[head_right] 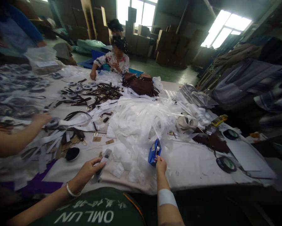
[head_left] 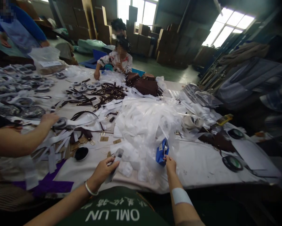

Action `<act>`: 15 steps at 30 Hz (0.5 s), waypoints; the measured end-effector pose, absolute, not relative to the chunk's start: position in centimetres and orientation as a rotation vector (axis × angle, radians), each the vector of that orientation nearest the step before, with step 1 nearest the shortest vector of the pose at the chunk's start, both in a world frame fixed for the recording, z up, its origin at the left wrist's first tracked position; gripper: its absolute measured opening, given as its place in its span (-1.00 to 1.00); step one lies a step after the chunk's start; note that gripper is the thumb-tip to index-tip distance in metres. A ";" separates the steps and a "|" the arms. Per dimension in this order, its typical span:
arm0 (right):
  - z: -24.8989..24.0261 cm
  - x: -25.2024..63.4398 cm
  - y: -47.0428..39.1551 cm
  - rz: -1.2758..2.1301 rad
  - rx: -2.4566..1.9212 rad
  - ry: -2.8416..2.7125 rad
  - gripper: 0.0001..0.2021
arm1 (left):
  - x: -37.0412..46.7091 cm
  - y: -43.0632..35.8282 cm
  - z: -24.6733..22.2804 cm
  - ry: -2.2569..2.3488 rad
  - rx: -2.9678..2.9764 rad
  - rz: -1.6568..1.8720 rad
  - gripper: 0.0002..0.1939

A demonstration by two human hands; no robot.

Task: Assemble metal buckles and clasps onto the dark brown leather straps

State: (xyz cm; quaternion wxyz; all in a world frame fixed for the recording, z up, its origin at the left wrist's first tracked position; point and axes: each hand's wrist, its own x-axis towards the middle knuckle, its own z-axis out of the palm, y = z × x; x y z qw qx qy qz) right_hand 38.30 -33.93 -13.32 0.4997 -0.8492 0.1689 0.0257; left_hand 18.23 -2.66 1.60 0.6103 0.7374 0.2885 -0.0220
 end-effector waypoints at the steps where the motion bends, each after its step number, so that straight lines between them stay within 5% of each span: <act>1: -13.5 37.9 -34.0 0.068 -2.042 0.420 -0.68 | 18.2 -2.8 1.6 0.671 1.705 -0.050 -0.56; 8: -14.2 33.6 -35.5 0.074 -2.047 0.552 -0.54 | 17.7 -2.7 0.8 0.681 1.697 -0.002 -0.56; 15: -11.2 31.6 -35.3 0.358 -2.065 0.459 -0.69 | 16.6 -2.9 0.8 0.585 1.974 0.280 -0.77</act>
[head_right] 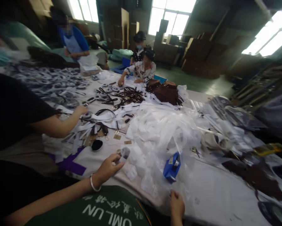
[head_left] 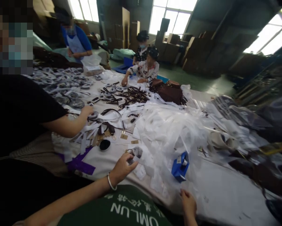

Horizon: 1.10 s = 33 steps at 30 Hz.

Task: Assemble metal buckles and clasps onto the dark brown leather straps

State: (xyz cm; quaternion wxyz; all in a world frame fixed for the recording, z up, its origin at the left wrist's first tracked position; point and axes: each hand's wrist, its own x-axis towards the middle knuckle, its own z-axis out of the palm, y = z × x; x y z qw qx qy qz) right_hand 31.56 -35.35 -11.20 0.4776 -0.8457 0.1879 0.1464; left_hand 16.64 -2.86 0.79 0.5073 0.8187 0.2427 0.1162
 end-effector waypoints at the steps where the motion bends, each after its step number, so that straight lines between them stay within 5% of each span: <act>1: -10.4 31.2 -34.2 0.420 -2.015 0.390 -0.67 | 16.5 -2.9 1.1 0.544 2.016 0.334 -0.80; 11: 2.0 26.2 -15.3 0.943 -1.568 -0.540 -0.66 | 15.5 -2.9 3.0 0.467 2.377 0.584 -0.84; 17: 1.6 25.5 -13.7 0.820 -1.833 -0.601 -0.56 | 14.5 -2.6 2.1 0.565 2.518 0.678 -0.79; 30: 2.9 25.0 -14.9 0.880 -1.521 -0.638 -0.73 | 13.3 -1.7 3.2 0.709 2.330 0.707 -0.79; 33: 3.8 24.4 -14.3 0.894 -1.406 -0.701 -0.62 | 13.3 -1.9 3.6 0.681 2.295 0.690 -0.81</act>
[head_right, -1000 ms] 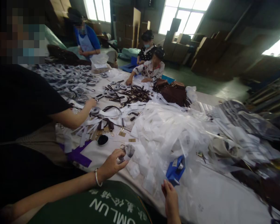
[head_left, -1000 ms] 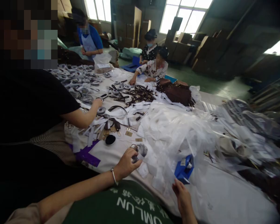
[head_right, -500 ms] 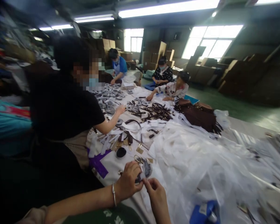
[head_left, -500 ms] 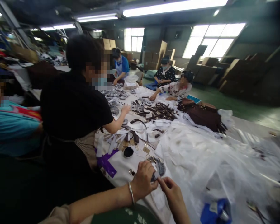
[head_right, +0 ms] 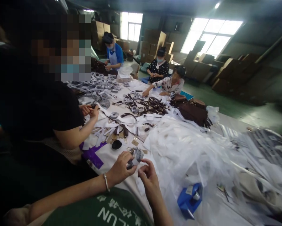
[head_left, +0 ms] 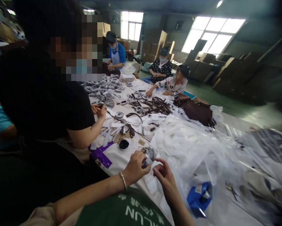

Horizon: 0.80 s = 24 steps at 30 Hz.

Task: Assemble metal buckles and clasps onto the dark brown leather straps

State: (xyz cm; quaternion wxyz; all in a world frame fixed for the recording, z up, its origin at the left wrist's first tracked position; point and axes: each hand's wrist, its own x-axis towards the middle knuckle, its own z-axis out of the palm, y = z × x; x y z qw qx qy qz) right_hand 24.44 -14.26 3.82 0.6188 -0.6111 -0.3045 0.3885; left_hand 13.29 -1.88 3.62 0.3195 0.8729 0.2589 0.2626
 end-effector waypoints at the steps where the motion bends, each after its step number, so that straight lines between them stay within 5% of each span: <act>1: 3.9 24.3 -14.1 0.890 -1.383 -0.713 -0.56 | 13.3 -2.0 3.7 0.670 2.290 0.687 -0.81; 13: 2.4 24.4 -12.6 0.661 -1.678 -0.754 -0.30 | 13.6 -2.3 3.6 0.649 2.502 0.676 -0.81; 24: 2.6 25.9 -13.2 1.144 -1.492 -0.712 -0.70 | 13.2 -1.9 2.6 0.607 2.602 0.684 -0.76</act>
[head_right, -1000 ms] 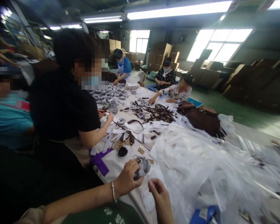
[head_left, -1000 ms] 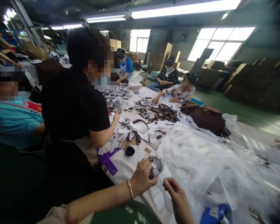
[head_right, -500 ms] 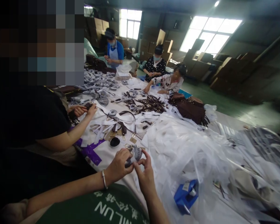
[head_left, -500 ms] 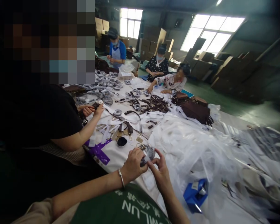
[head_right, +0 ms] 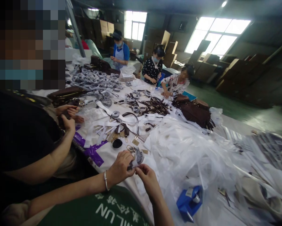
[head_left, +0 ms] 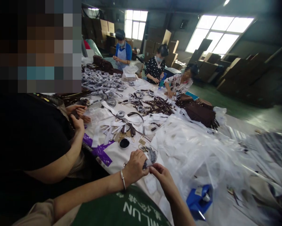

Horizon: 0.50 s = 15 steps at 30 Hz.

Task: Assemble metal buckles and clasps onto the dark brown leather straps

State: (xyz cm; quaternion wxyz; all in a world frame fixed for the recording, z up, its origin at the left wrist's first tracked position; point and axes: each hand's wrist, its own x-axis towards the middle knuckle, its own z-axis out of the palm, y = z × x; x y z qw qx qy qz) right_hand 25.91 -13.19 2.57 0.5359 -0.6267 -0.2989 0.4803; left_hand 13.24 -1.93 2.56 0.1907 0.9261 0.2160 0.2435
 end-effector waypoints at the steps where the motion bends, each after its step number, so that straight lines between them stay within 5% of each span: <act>1: 2.5 26.1 -13.3 1.147 -1.523 -0.726 -0.70 | 13.1 -2.0 2.5 0.586 2.614 0.690 -0.75; 11: 4.6 25.8 -14.2 0.674 -1.959 -0.999 -0.79 | 13.1 -1.7 3.0 0.553 2.790 0.692 -0.79; 15: 4.7 25.5 -14.1 0.853 -1.727 -0.906 -0.72 | 12.9 -1.5 2.8 0.670 2.658 0.640 -0.76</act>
